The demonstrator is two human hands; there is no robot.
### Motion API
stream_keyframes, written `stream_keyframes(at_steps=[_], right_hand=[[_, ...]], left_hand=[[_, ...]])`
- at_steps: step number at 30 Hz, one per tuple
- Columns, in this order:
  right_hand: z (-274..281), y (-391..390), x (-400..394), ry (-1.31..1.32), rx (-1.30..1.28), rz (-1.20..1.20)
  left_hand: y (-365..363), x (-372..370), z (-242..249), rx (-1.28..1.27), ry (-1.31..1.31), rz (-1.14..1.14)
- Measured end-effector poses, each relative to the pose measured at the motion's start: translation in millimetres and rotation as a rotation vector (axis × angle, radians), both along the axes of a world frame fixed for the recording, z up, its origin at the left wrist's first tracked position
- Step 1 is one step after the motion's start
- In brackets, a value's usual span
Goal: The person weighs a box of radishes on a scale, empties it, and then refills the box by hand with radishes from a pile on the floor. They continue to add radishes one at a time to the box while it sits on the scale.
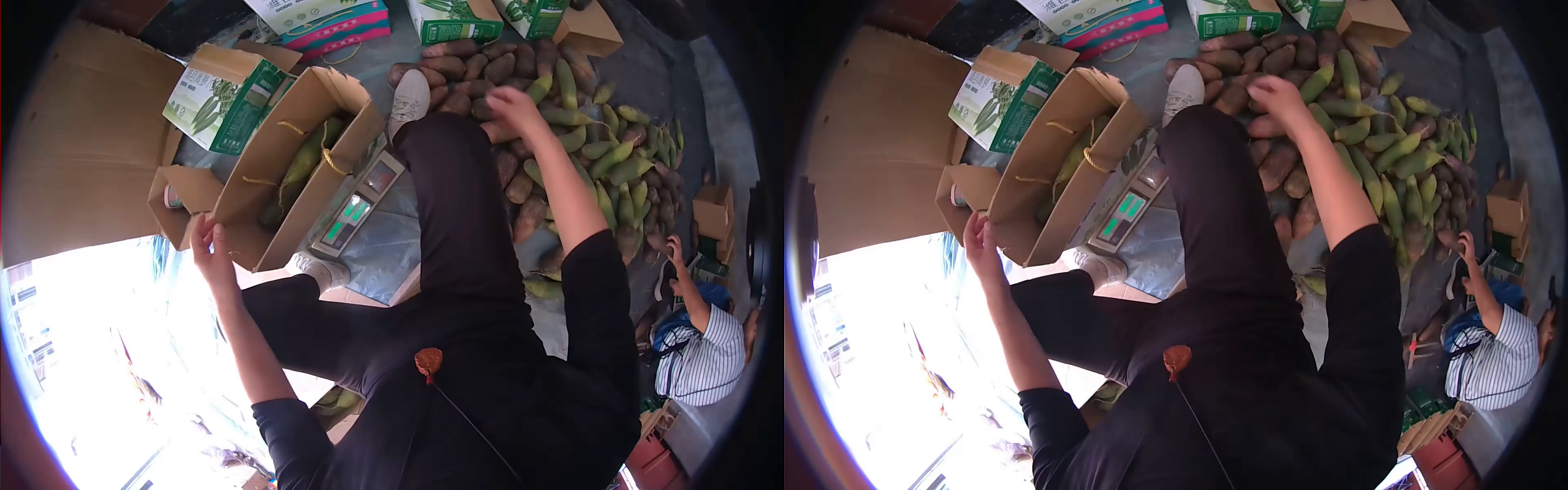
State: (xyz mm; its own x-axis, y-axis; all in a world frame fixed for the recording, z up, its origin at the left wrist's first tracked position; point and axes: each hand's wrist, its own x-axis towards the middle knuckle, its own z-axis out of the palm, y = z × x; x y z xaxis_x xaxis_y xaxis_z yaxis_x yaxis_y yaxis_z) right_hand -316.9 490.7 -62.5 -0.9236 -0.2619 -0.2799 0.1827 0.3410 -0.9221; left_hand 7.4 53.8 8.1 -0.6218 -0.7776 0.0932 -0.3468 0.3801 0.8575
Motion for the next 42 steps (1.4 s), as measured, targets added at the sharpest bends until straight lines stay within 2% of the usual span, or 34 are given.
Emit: stream_keyframes(at_steps=[1,4,5,8,10,11,12,13,14,16,17,19,21,25,27,28,30,35,37,38,40,42], right_hand=[[18.0,-18.1,-2.4,0.061,0.024,0.093],[55.4,-71.5,-16.7,0.177,0.123,0.434],[62.0,-93.3,-17.0,0.224,0.116,0.434],[78.5,-142.6,-21.5,0.291,0.231,0.569],[89.0,-166.9,-20.3,0.301,0.494,0.655],[81.5,-175.4,-25.5,0.303,0.493,0.664],[68.9,-186.3,-31.9,0.413,0.519,0.659],[57.6,-195.8,-37.7,0.524,0.544,0.653],[50.8,-203.1,-39.9,0.522,0.542,0.663],[40.5,-215.6,-43.9,0.579,0.72,0.7],[38.4,-222.6,-47.3,0.582,0.719,0.71],[33.9,-235.7,-49.8,0.453,0.97,0.859],[44.9,-234.8,-37.3,0.455,0.947,0.852],[40.1,-239.0,-36.0,0.36,0.849,0.85],[35.6,-246.6,-35.5,0.342,0.987,0.82],[43.2,-249.0,-30.0,0.329,1.047,0.81],[53.1,-255.4,-25.8,0.335,1.068,0.817],[70.1,-275.3,-12.9,0.506,1.065,0.748],[77.5,-287.1,-8.1,0.542,1.06,0.726],[79.7,-294.2,-9.7,0.55,1.063,0.736],[85.0,-314.0,-10.5,0.436,1.089,0.919],[88.8,-335.0,-0.3,0.49,1.087,0.963]], left_hand=[[-16.6,7.8,-3.7,0.034,-0.016,-0.003],[4.2,1.3,45.9,0.149,-0.193,0.121],[4.9,0.7,56.4,0.138,-0.271,0.144],[-31.9,16.8,36.6,0.024,-0.402,0.125],[-48.9,23.8,17.9,-0.023,-0.633,0.115],[-51.8,26.2,9.3,-0.046,-0.651,0.102],[-57.5,29.9,4.5,-0.002,-0.724,0.034],[-55.0,30.0,5.9,0.044,-0.796,-0.034],[-40.5,24.3,17.9,0.104,-0.846,-0.018],[-33.6,18.3,23.0,0.185,-0.905,-0.055],[-35.8,16.1,22.0,0.26,-0.956,-0.099],[-47.0,15.3,10.4,0.275,-1.043,-0.137],[-49.3,13.2,1.5,0.33,-1.13,-0.178],[-48.3,4.7,4.8,0.393,-1.093,-0.253],[-64.9,12.6,-19.3,0.4,-1.023,-0.26],[-65.7,12.6,-17.4,0.41,-1.013,-0.22],[-64.9,9.2,-12.8,0.323,-1.016,-0.285],[-84.4,16.6,-20.9,0.268,-0.911,-0.286],[-96.3,22.8,-26.8,0.283,-0.861,-0.145],[-103.7,29.0,-30.9,0.297,-0.819,-0.133],[-114.9,45.7,-33.0,0.296,-0.801,-0.09],[-121.6,68.0,-29.2,0.313,-0.785,-0.063]])
